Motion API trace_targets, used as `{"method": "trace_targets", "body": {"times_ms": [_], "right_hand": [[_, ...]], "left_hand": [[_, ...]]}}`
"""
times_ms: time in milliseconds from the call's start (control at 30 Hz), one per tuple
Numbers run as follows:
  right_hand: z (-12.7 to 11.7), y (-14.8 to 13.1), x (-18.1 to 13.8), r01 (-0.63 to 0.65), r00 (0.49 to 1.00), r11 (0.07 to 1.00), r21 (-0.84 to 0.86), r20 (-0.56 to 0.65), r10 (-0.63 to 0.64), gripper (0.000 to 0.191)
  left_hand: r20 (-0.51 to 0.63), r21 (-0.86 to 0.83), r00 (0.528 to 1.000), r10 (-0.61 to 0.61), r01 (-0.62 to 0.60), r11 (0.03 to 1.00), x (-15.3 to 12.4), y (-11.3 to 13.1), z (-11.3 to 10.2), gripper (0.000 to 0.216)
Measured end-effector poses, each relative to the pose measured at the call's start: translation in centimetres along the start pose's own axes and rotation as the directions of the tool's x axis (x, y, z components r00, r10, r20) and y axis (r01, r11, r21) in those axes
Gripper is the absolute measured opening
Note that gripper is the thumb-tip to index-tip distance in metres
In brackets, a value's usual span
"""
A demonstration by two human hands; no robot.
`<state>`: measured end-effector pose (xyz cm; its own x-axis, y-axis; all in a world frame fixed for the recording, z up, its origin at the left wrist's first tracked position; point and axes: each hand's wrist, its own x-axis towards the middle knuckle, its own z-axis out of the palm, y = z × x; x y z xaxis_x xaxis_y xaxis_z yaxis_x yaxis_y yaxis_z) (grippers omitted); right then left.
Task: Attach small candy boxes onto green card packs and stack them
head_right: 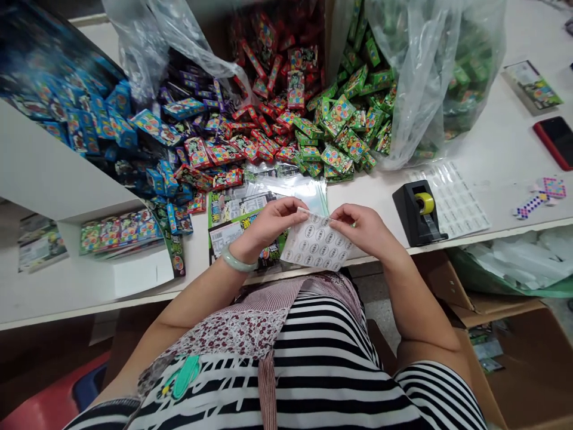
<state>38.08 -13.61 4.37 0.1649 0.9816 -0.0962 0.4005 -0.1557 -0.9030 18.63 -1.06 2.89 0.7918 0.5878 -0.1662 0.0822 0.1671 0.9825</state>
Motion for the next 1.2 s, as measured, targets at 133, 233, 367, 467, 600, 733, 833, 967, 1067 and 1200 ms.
{"method": "trace_targets", "body": {"times_ms": [133, 233, 367, 467, 600, 733, 833, 967, 1067, 1200], "right_hand": [[-0.1, 0.0, 0.2, -0.021, 0.999, 1.0, 0.019, 0.044, 0.02, 0.022], [-0.2, 0.2, 0.3, -0.026, 0.998, 0.999, 0.026, 0.06, 0.024, 0.021], [0.1, 0.6, 0.2, -0.012, 0.999, 0.999, 0.04, 0.032, 0.011, 0.022], [-0.4, 1.2, 0.1, -0.017, 0.999, 0.998, 0.068, 0.039, 0.014, 0.026], [-3.6, 3.6, -0.2, -0.015, 0.993, 0.997, 0.072, -0.119, 0.024, 0.045], [-6.1, 7.2, -0.9, -0.116, 0.953, 0.965, -0.237, -0.299, 0.041, 0.038], [-4.8, 8.8, -1.1, -0.053, 0.998, 0.902, -0.429, -0.057, 0.032, 0.048], [-2.6, 9.0, -1.4, -0.04, 0.999, 0.829, -0.558, -0.011, 0.041, 0.045], [-3.1, 8.4, -2.3, -0.139, 0.962, 0.828, -0.543, -0.271, -0.016, 0.042], [-5.0, 7.1, -4.1, -0.058, 0.849, 0.872, -0.486, -0.483, -0.213, 0.047]], "left_hand": [[0.002, 0.014, 1.0, 0.001, -0.001, 1.0, 0.1, -0.1, -0.1, 0.035], [-0.014, 0.024, 1.0, 0.007, -0.007, 1.0, 0.2, -0.2, 0.0, 0.034], [-0.025, 0.035, 1.0, 0.001, 0.0, 0.999, 0.2, -0.3, 0.1, 0.032], [-0.008, 0.054, 0.999, -0.043, 0.043, 0.998, 0.2, -0.2, -0.1, 0.032], [-0.098, 0.063, 0.991, -0.086, 0.093, 0.994, 0.3, 0.0, -0.9, 0.034], [-0.202, 0.019, 0.97, -0.133, 0.139, 0.99, 0.8, -0.1, -1.7, 0.036], [-0.246, 0.011, 0.958, -0.149, 0.156, 0.988, 1.3, -0.4, -2.0, 0.035], [-0.247, -0.001, 0.955, -0.163, 0.168, 0.986, 2.0, -1.0, -2.2, 0.036], [-0.212, 0.011, 0.962, -0.173, 0.18, 0.984, 2.7, -1.2, -1.9, 0.037], [-0.148, 0.033, 0.97, -0.195, 0.202, 0.979, 4.7, -1.5, 0.1, 0.029]]}}
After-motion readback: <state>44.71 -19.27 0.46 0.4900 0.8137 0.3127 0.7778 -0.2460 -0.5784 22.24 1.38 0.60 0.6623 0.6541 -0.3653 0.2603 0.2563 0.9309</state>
